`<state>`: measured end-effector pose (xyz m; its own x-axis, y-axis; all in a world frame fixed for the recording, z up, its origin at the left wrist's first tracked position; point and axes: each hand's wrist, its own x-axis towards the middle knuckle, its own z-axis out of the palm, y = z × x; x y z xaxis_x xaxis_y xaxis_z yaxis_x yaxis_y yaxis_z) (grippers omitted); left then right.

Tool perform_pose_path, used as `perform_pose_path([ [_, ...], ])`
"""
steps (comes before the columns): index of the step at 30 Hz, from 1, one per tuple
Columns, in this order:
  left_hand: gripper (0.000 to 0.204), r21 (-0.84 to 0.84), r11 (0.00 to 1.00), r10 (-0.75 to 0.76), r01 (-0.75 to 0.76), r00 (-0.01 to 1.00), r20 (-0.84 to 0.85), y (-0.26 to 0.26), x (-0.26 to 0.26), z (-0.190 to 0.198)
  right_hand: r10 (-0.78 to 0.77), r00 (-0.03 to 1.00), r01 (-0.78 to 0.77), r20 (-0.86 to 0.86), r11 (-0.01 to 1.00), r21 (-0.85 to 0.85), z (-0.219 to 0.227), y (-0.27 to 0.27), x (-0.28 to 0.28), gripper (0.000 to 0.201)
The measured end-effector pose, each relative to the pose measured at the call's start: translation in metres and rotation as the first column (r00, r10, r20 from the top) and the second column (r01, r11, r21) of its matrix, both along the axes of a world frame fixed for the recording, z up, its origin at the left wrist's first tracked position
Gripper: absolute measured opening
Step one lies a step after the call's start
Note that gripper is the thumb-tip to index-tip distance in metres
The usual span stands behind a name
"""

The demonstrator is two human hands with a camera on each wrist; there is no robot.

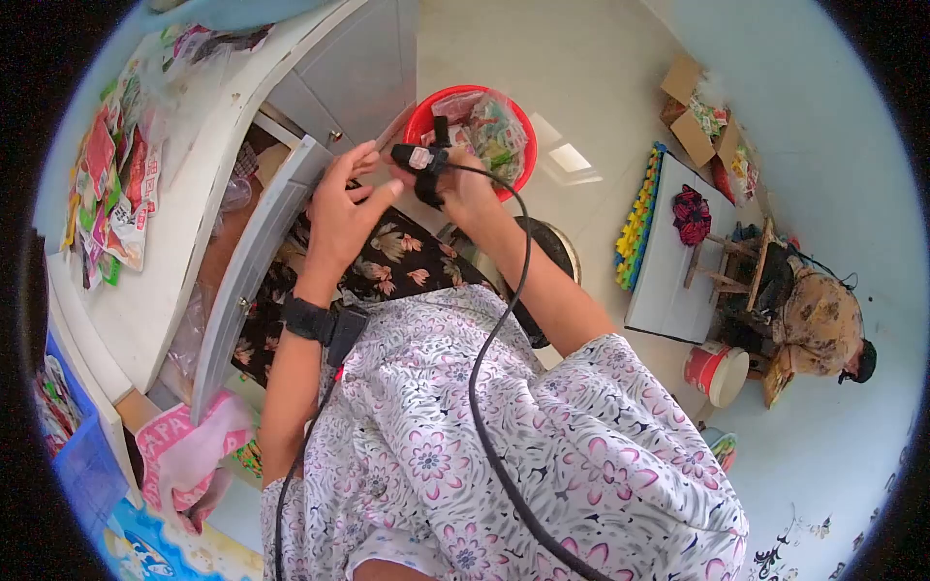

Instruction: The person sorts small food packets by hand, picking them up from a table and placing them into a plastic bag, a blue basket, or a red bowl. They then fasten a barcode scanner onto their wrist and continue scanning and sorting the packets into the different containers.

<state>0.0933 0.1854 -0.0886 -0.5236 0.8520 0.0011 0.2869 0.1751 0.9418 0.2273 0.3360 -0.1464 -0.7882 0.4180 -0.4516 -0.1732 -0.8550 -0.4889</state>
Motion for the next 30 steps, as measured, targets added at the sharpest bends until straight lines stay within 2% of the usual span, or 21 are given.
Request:
perform_pose_path([
  [1,0.075,0.035,0.999,-0.003,0.006,0.995,-0.099,-0.002,0.003,-0.001,-0.016,0.999,0.015,0.037,1.0,0.01,-0.011,-0.001,0.0,0.041],
  [2,0.089,0.052,0.997,-0.044,0.05,0.993,-0.106,-0.002,0.003,-0.001,-0.029,0.997,0.028,0.074,0.999,0.022,-0.023,-0.005,-0.004,0.041],
  [3,0.091,0.08,0.994,-0.071,0.079,0.993,-0.094,-0.002,0.002,0.002,-0.04,0.993,0.036,0.111,0.999,0.035,-0.022,-0.008,-0.008,0.041],
  [5,0.095,0.134,0.982,-0.12,0.129,0.99,-0.072,-0.002,-0.001,0.011,0.085,0.996,-0.085,-0.003,0.996,-0.032,-0.018,-0.013,-0.003,0.035],
  [6,0.083,0.187,0.977,-0.153,0.098,0.939,0.308,-0.001,-0.001,0.014,0.131,0.99,-0.135,-0.052,0.988,-0.076,-0.017,-0.015,-0.002,0.033],
  [8,0.069,0.209,0.948,-0.247,0.241,0.969,0.006,-0.001,-0.014,0.007,0.169,0.954,-0.207,-0.247,0.969,-0.133,-0.024,-0.01,0.005,0.028],
  [9,0.063,0.203,0.927,-0.289,0.315,0.946,-0.146,-0.001,-0.018,0.005,0.187,0.961,-0.21,-0.205,0.973,-0.096,-0.016,-0.012,0.006,0.024],
  [11,0.053,0.241,0.923,-0.259,0.301,0.947,-0.19,-0.001,-0.019,0.012,0.217,0.969,-0.221,-0.118,0.975,-0.021,0.015,-0.016,0.005,0.018],
  [12,0.048,0.259,0.921,-0.242,0.292,0.947,-0.209,-0.002,-0.018,0.014,0.285,0.958,-0.278,-0.032,0.951,0.138,0.021,-0.015,0.005,0.018],
  [14,0.049,0.264,0.933,-0.199,0.242,0.963,-0.181,-0.007,-0.021,0.013,0.371,0.913,-0.407,0.169,0.811,0.421,0.033,-0.011,0.005,0.019],
  [15,0.05,0.267,0.939,-0.177,0.218,0.97,-0.168,-0.01,-0.023,0.012,0.359,0.865,-0.492,0.351,0.467,0.735,0.041,-0.009,0.005,0.019],
  [16,0.051,0.256,0.952,-0.14,0.166,0.983,-0.115,-0.013,-0.022,0.014,0.261,0.823,-0.525,0.505,0.01,0.851,0.049,-0.006,0.005,0.019],
  [17,0.049,0.264,0.955,-0.126,0.137,0.99,-0.061,-0.014,-0.021,0.011,0.101,0.797,-0.498,0.596,-0.449,0.742,0.059,-0.005,0.005,0.019],
  [19,0.046,0.273,0.959,-0.09,0.075,0.995,0.045,-0.015,-0.019,0.005,0.165,0.756,-0.637,0.633,-0.036,0.77,0.085,-0.009,0.003,0.021],
  [21,0.043,0.33,0.938,-0.073,0.107,0.991,-0.115,-0.01,-0.02,0.003,0.236,0.728,-0.68,0.644,0.375,0.63,0.108,-0.01,0.006,0.024],
  [22,0.041,0.357,0.926,-0.06,0.126,0.98,-0.191,-0.008,-0.019,0.003,0.296,0.751,-0.659,0.591,0.402,0.635,0.112,-0.002,0.011,0.027],
  [23,0.04,0.319,0.947,-0.062,0.046,0.997,0.04,-0.007,-0.019,0.001,0.26,0.835,-0.547,0.485,0.495,0.675,0.122,-0.001,0.013,0.027],
  [25,0.04,0.187,0.98,-0.03,-0.07,0.874,0.484,-0.008,-0.017,-0.002,0.143,0.954,-0.29,0.262,0.658,0.695,0.141,-0.002,0.021,0.029],
  [26,0.038,0.198,0.978,-0.061,-0.065,0.818,0.572,-0.007,-0.014,-0.003,0.133,0.98,-0.199,0.148,0.639,0.743,0.123,0.015,0.028,0.034],
  [29,0.036,0.244,0.968,-0.156,-0.061,0.613,0.775,0.0,-0.015,0.001,-0.017,0.939,-0.251,0.342,0.647,0.72,0.084,0.047,0.052,0.025],
  [30,0.038,0.181,0.977,-0.076,-0.113,0.608,0.791,0.004,-0.012,-0.001,-0.102,0.901,-0.288,0.422,0.585,0.758,0.065,0.053,0.057,0.025],
])
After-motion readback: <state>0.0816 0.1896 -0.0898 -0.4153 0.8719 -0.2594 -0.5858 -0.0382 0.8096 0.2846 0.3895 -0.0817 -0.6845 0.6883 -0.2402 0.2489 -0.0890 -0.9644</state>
